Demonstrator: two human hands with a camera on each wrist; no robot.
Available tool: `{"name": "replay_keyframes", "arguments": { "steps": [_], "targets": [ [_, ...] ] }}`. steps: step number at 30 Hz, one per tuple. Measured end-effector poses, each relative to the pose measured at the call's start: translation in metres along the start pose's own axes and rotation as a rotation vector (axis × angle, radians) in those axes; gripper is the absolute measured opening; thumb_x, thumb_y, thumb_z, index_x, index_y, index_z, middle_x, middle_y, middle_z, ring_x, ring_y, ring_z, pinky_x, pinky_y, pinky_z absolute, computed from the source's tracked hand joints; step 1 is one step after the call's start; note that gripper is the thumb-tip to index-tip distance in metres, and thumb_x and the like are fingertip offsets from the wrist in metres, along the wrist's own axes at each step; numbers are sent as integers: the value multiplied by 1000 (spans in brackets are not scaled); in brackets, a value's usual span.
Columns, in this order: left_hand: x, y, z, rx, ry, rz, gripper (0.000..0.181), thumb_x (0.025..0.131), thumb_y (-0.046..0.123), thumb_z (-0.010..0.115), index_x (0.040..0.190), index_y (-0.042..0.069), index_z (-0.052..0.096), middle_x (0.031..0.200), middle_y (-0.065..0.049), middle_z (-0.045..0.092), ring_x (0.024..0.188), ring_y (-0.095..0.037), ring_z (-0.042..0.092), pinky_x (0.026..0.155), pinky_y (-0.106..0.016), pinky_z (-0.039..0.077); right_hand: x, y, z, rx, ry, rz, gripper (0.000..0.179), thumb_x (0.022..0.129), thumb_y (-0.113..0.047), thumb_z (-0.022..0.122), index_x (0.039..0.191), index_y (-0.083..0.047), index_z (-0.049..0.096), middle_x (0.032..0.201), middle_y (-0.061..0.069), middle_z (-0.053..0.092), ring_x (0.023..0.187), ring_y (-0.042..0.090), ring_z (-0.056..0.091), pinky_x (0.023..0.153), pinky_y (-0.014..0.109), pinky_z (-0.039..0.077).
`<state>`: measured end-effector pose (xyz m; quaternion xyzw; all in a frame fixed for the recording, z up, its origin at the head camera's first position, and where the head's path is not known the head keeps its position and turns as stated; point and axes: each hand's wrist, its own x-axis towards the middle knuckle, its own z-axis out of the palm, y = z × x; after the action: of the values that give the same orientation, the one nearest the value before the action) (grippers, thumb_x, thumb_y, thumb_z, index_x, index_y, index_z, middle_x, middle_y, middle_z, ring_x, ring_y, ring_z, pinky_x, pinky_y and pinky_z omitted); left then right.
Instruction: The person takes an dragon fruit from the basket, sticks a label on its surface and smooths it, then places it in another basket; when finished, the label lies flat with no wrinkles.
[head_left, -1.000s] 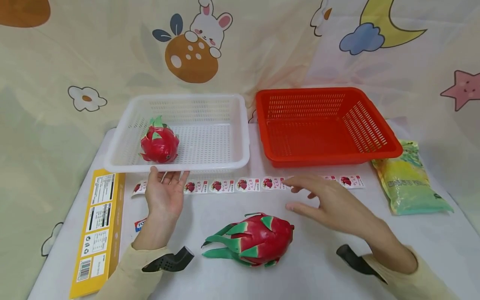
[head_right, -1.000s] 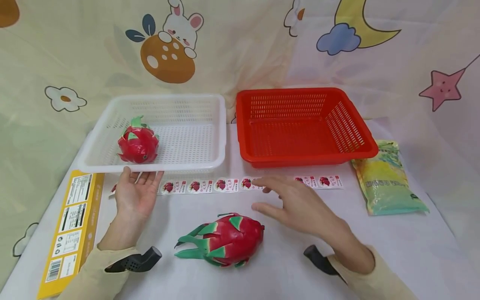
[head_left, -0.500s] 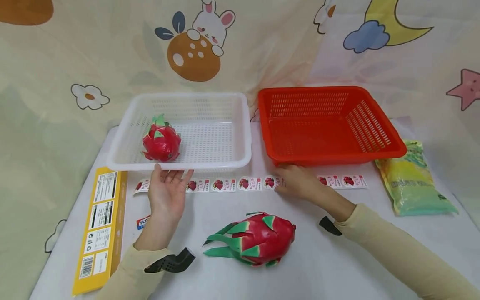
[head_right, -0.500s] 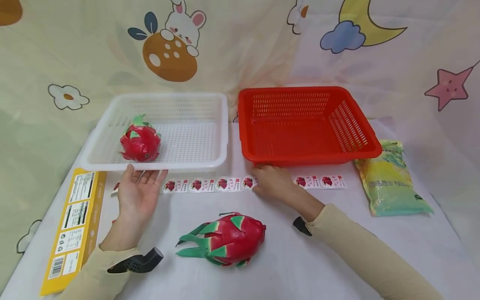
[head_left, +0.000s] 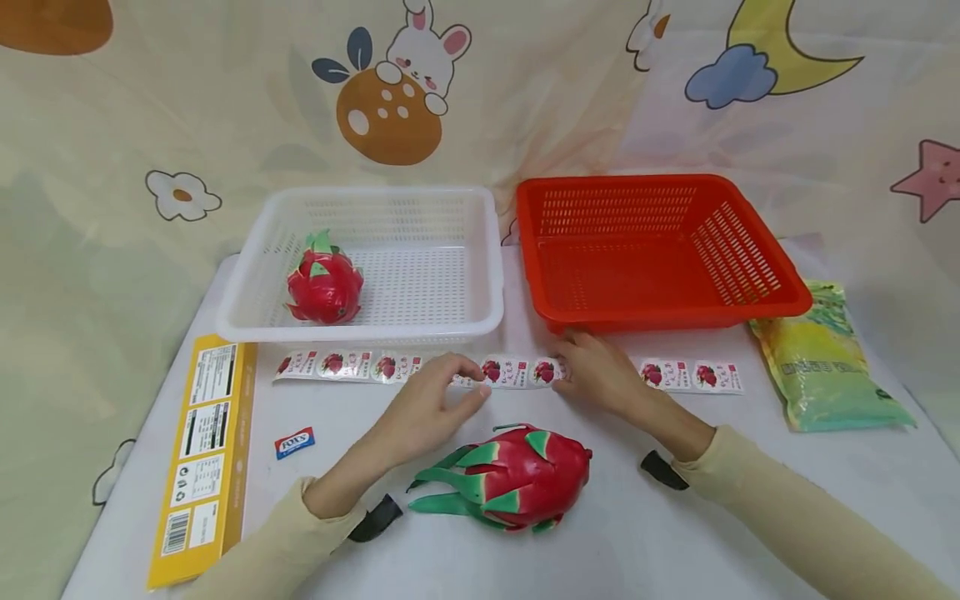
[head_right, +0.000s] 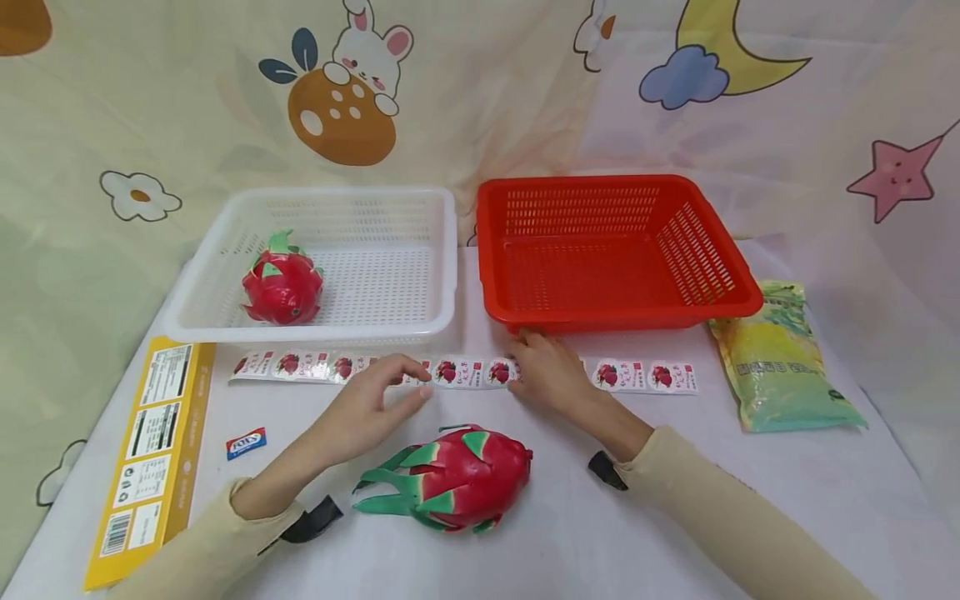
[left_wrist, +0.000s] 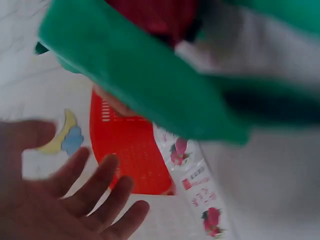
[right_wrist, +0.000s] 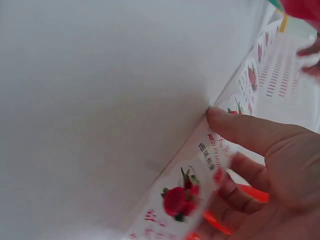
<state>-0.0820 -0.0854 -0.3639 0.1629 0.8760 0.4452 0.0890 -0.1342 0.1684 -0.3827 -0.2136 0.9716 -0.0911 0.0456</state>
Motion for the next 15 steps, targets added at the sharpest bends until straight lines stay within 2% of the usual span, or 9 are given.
{"name": "replay_keyframes", "arguments": {
  "steps": [1,3,5,7,10,12,15],
  "targets": [
    [4,2,3,115,-25,65,32,89,28,69,116,12,60,119,-2,60,115,-19,54,95,-39,52,-2,0,0,24,3,1,40,74,-21,83,109,-7,69,98,9,62,88,22,55,74,38,55],
    [13,5,7,274,-81,147,43,86,31,72,122,12,58,126,-2,56,117,-18,50,94,-37,53,-6,1,-2,73,13,-13,33,76,-17,82,105,-9,70,97,7,65,86,20,58,74,37,56],
    [23,5,12,375,-118,185,49,86,32,72,127,10,55,130,-4,54,119,-19,49,95,-35,53,-9,3,-3,121,30,-50,28,77,-14,81,102,-10,70,94,4,68,84,19,60,75,36,58],
    [33,5,17,437,-142,194,53,87,31,72,131,8,53,133,-7,54,121,-20,50,99,-35,51,-11,5,-4,160,55,-99,23,78,-11,80,99,-10,71,91,3,71,82,18,63,76,37,58],
    [48,2,23,463,-158,184,49,89,25,70,131,7,53,130,-9,59,118,-23,55,101,-37,49,-14,8,-5,179,97,-158,20,79,-8,78,98,-10,71,90,2,72,82,18,66,78,37,58],
    [57,-1,26,421,-164,164,40,90,19,68,127,6,58,122,-9,65,111,-22,60,98,-36,51,-14,10,-5,174,119,-165,21,80,-9,77,100,-9,72,92,3,73,85,19,67,79,38,58],
    [66,-3,30,340,-168,128,27,91,11,65,117,6,66,110,-7,71,94,-19,64,85,-32,55,-16,12,-5,147,146,-154,30,80,-12,78,110,-9,71,102,6,73,93,23,69,82,40,58]
  ]
}}
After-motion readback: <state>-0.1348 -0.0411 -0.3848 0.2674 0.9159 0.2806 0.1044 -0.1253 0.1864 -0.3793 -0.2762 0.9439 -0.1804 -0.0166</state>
